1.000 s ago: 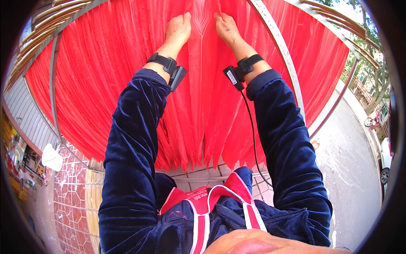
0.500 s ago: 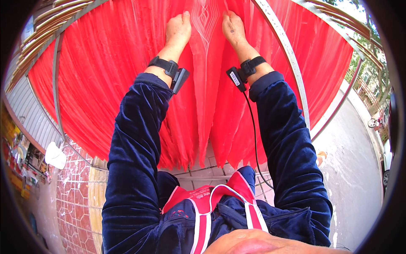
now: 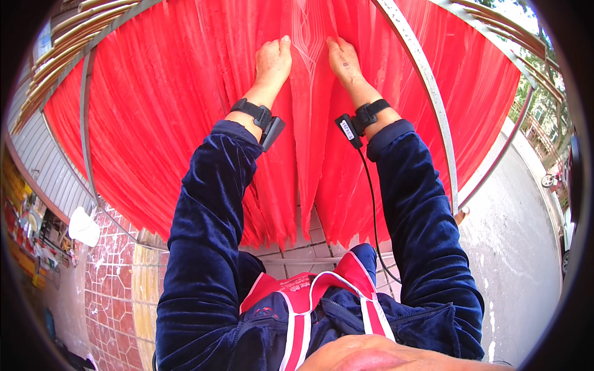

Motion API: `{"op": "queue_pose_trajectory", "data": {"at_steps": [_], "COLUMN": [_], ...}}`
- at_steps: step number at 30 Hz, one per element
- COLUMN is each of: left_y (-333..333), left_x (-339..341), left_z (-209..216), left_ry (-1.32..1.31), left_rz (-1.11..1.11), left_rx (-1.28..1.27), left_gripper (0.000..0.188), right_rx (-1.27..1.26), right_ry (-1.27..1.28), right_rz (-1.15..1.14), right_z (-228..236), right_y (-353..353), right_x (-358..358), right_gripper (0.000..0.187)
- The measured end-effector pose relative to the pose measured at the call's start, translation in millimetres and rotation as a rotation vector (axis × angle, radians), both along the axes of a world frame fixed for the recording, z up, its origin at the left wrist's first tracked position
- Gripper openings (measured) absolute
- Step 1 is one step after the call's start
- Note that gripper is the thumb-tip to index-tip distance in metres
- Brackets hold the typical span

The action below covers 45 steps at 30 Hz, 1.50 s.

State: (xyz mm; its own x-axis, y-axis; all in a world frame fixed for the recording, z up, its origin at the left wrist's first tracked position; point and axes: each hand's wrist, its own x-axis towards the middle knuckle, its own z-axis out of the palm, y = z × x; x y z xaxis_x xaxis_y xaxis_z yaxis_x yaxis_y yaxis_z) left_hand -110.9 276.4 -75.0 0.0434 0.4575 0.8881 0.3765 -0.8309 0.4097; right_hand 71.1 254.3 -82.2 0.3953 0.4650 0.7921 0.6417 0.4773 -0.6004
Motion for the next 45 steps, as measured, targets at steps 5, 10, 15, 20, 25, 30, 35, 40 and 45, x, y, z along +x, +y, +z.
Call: {"op": "queue_pose_trajectory", "data": {"at_steps": [5,10,15,20,25,30,35,40,45], "left_y": [9,16,11,-3,-4,21,50,69,68], "left_x": [-10,-24,-26,-19,1,18,6,-11,-11], "left_z": [-2,-1,0,9,43,81,87,92,95], "left_ry": [-0.09,0.013,0.004,0.069,0.06,0.059,0.129,0.315,0.397], "left_rz": [-0.081,0.146,0.107,0.074,0.079,0.102,0.086,0.33,0.497], "left_rx": [-0.107,0.191,0.165,0.14,0.217,0.073,0.057,0.464,0.251], "left_gripper": [0.047,0.04,0.042,0.044,0.056,0.054,0.048,0.042,0.024], "right_rx": [0.004,0.05,-0.014,-0.008,0.023,-0.001,0.046,-0.046,-0.096], "right_ry": [-0.086,-0.193,-0.216,-0.289,-0.35,-0.443,-0.397,-0.857,-1.084], "right_rz": [-0.076,-0.216,-0.248,-0.157,-0.183,-0.176,-0.264,-0.751,-0.956], "right_z": [4,8,10,23,60,90,89,80,73], "right_y": [-26,-37,-40,-41,-22,4,27,33,17], "right_x": [12,18,14,-5,-17,-6,12,35,45], "right_gripper": [0.038,0.036,0.04,0.048,0.053,0.04,0.032,0.02,0.015]}}
